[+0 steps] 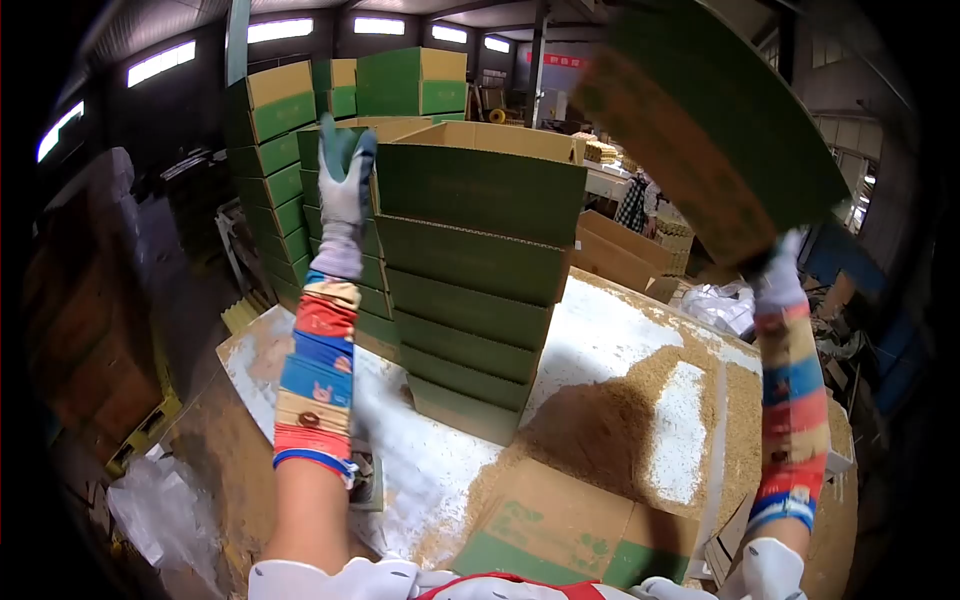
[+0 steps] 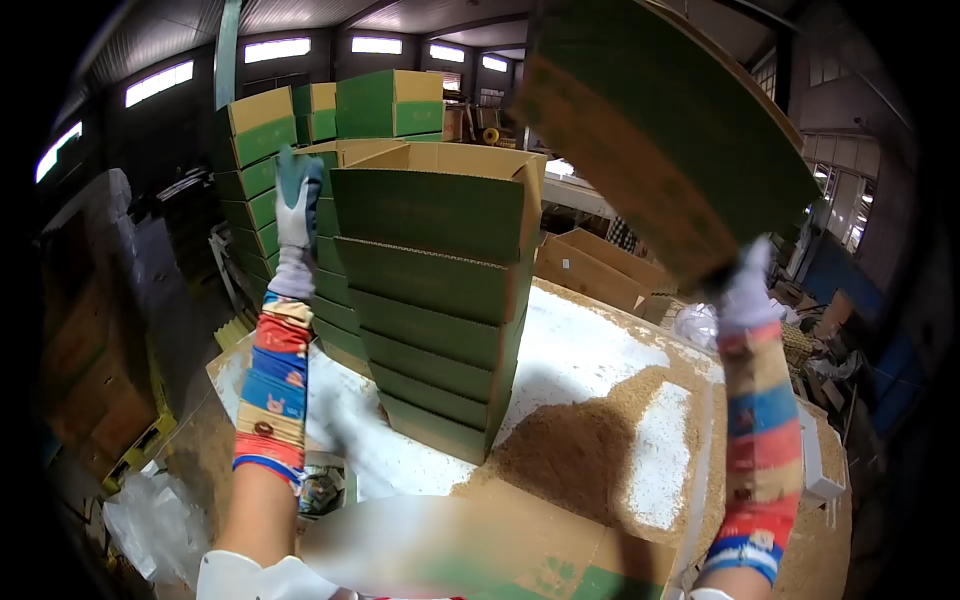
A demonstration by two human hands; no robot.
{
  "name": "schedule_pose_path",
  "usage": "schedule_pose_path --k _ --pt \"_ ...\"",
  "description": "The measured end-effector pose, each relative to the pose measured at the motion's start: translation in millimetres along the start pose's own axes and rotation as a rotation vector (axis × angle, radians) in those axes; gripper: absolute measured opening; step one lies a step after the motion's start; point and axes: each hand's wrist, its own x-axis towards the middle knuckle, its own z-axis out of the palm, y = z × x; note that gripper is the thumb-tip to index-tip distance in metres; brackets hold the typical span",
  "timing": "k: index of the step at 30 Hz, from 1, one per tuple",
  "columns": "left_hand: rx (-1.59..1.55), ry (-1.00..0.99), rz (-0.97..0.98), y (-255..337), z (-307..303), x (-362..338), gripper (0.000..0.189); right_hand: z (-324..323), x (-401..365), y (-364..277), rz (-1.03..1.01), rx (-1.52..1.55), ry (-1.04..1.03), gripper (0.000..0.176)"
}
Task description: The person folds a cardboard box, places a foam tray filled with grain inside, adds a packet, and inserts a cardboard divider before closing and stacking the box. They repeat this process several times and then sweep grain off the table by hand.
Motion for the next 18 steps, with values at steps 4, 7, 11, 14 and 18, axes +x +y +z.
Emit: schedule_pose_path --k 4,7,11,14,18 --pt "0.389 -0.207 -0.467 -65 -36 -17 0.045 110 39 87 0.212 -0.349 -0.155 0.063" --pt "0.429 -0.197 -0.306 -90 -75 -21 0.061 115 104 122 -0.218 -1.268 -0.234 0.069" --pt "1.037 -0.499 0.292 -71 -111 -7 0.043 46 27 110 -0.945 -1.523 -0.197 0.07" --pt "0.413 -0.228 -0.033 48 -33 -92 0.038 -63 -158 98 -0.496 -1.52 -0.511 0.072" --pt "0.565 -0.776 0.024 96 1 -243 0.054 -208 -380 101 0.615 -2.281 -1.057 0.114"
